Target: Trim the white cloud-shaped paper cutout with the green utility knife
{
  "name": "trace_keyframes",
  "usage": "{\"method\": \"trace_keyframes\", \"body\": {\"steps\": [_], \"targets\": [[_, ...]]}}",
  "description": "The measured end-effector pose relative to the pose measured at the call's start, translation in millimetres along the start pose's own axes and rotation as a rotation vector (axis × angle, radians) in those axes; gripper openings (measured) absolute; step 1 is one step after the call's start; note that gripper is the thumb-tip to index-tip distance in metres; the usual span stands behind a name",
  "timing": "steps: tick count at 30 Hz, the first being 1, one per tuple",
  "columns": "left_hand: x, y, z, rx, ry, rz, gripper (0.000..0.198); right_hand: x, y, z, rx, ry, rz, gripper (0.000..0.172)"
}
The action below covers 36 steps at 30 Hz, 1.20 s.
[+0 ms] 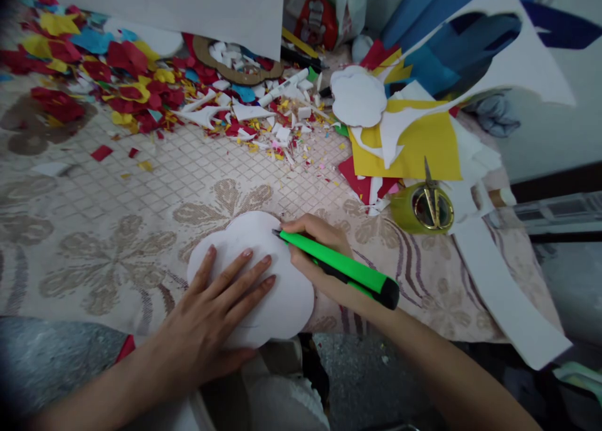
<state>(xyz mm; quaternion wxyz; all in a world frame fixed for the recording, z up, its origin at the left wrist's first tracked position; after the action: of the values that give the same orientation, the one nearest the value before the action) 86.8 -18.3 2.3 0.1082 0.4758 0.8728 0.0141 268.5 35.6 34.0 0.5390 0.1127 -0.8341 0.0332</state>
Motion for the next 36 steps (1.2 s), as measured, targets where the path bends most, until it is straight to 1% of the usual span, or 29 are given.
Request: {"method": "trace_keyframes", "body": {"steps": [7, 12, 16, 21, 36], "targets": [[1.3, -0.4, 2.7, -0.019, -0.015, 0.013, 0.085, -6.2, -15.0, 4.2, -0.096, 0.072, 0.036, 0.024], [1.7, -1.2, 3.2, -0.032, -0.029, 0.011, 0.085, 3.0, -19.4, 5.3, -0.158, -0.015, -0.004, 0.022], [0.7, -1.0, 3.5, -0.023, -0.021, 0.013, 0.086, 4.6, -22.4, 7.1, -0.159, -0.045, -0.024, 0.022], [0.5, 0.1, 3.0, -0.004, -0.022, 0.005, 0.085, -0.1, -27.2, 9.9, -0.177, -0.003, -0.033, 0.025], [1.3, -1.1, 4.1, 0.008, -0.029, 0.004, 0.088, 5.2, -31.8, 14.8, -0.185, -0.038, -0.094, 0.027]]}}
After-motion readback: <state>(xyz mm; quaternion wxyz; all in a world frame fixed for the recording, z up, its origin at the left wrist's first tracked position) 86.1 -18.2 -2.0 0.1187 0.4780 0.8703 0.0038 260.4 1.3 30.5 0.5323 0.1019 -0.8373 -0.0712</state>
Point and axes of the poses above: each hand's wrist, its own y-axis towards the middle knuckle, its own z-axis out of the palm, x = y × z, the point moved 6 cm from there along y, towards the middle knuckle, and after that the axes turned 11 degrees about y, right-handed, at the moved point
